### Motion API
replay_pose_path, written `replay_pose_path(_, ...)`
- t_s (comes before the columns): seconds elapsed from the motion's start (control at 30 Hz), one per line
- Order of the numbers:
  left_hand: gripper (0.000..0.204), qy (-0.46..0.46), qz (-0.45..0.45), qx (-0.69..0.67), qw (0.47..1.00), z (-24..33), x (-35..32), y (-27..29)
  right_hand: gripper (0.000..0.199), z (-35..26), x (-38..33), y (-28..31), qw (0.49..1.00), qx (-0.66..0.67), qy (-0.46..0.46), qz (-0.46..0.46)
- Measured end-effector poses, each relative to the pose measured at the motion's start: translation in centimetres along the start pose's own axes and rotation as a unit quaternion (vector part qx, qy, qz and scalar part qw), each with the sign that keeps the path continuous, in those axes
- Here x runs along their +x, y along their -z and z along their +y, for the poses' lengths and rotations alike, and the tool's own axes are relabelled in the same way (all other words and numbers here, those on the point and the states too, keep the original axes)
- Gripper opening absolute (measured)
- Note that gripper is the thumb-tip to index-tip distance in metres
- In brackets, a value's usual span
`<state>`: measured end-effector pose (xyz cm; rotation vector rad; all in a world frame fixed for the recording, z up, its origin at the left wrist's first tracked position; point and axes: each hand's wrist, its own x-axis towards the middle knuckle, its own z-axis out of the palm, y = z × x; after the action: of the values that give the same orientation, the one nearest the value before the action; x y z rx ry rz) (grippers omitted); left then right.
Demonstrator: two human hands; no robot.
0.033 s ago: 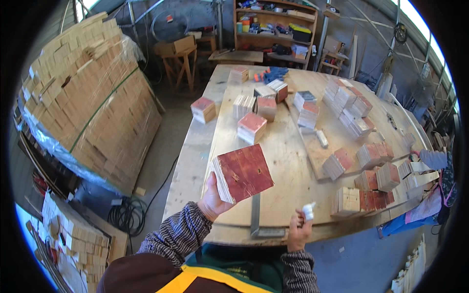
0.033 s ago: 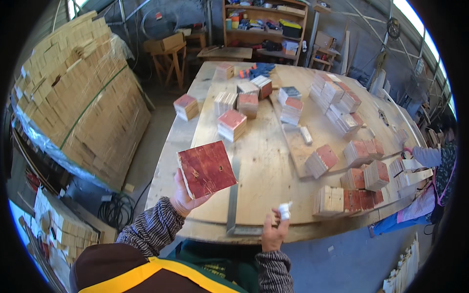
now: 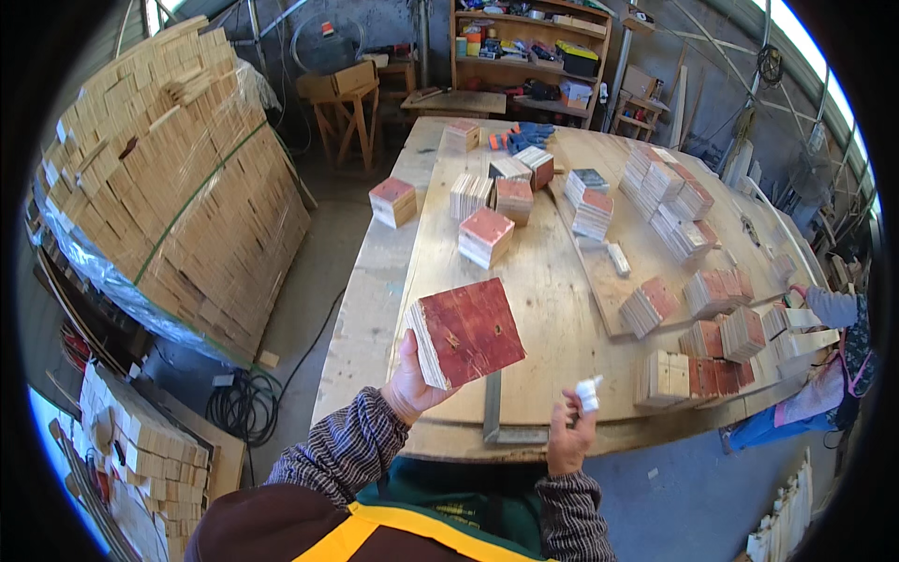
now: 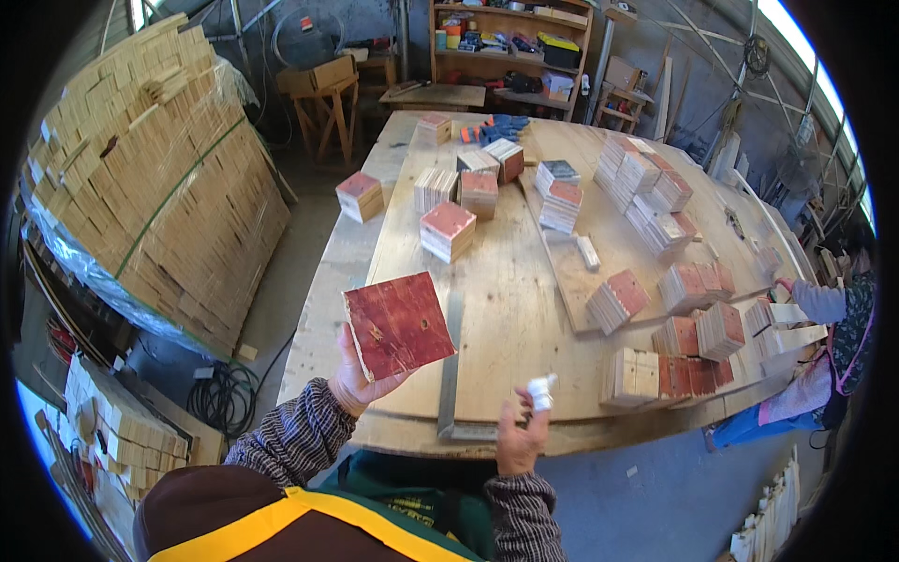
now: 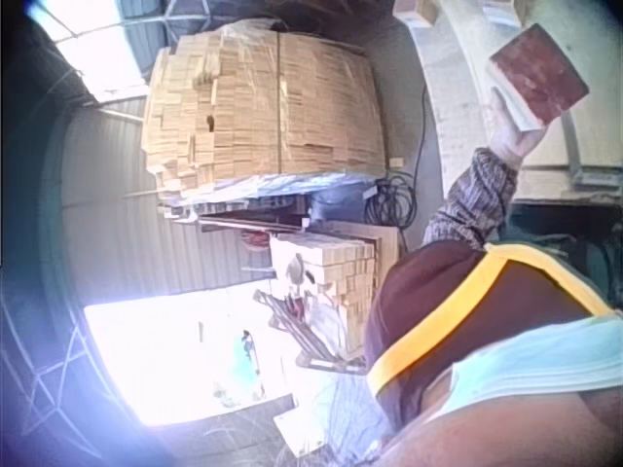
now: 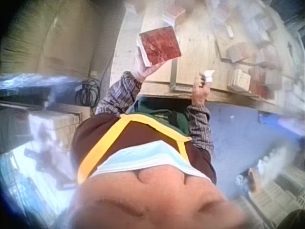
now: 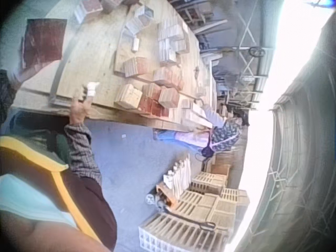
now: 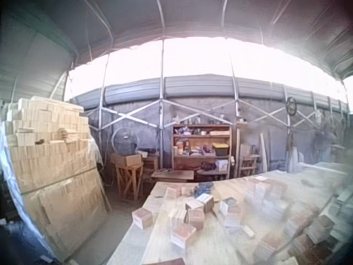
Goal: The person repeatedly picks up small rectangular wooden blocks, places a metal L-square ruler on each block, and marks the wood with a white marker. The person then sets the marked blocks aside on the table. This cycle repeats for multiple blocks throughout the clip.
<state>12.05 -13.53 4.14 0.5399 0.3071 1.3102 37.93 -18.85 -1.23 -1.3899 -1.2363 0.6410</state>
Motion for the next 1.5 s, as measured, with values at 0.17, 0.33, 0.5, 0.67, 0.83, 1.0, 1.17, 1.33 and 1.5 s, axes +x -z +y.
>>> replay_pose_path(0.17,0.099,0.091,-0.004,-0.066,0.994,-0.8,-4.9,-0.4,0.072,-8.6,-3.7,-2.8,0.982,0.082,0.138,-0.104)
replay_pose_path(0.33,0.095,0.128,-0.024,-0.015,0.991,-2.1,-7.4,1.4,0.071,-11.6,-6.5,-5.5,0.976,0.137,0.129,-0.112)
replay_pose_path(0.5,0.099,0.114,-0.097,0.086,0.985,-1.4,-8.5,5.5,0.066,-10.5,-7.4,-6.0,0.974,0.177,0.029,-0.142)
replay_pose_path(0.67,0.097,0.146,-0.082,0.106,0.980,1.6,-9.7,7.3,0.058,-8.5,-7.3,-7.4,0.954,0.256,0.002,-0.156)
replay_pose_path(0.83,0.092,0.104,-0.015,0.119,0.987,2.0,-9.9,5.9,0.049,-7.6,-6.4,-8.4,0.959,0.241,-0.063,-0.136)
replay_pose_path(1.0,0.096,-0.061,0.018,0.298,0.953,0.1,-8.6,5.0,0.038,-7.7,-4.6,-8.8,0.966,0.219,-0.110,-0.086)
replay_pose_path(1.17,0.099,-0.209,0.043,0.674,0.707,-2.1,-7.0,6.9,0.034,-6.6,-2.5,-8.7,0.963,0.251,-0.080,-0.053)
replay_pose_path(1.33,0.099,-0.209,0.055,0.739,0.639,-1.9,-9.0,8.9,0.031,-3.0,-2.4,-6.5,0.984,0.161,-0.050,-0.060)
replay_pose_path(1.5,0.111,-0.120,-0.020,0.678,0.725,0.5,-7.7,8.7,0.046,0.1,-5.8,-0.9,0.968,-0.194,0.147,-0.054)
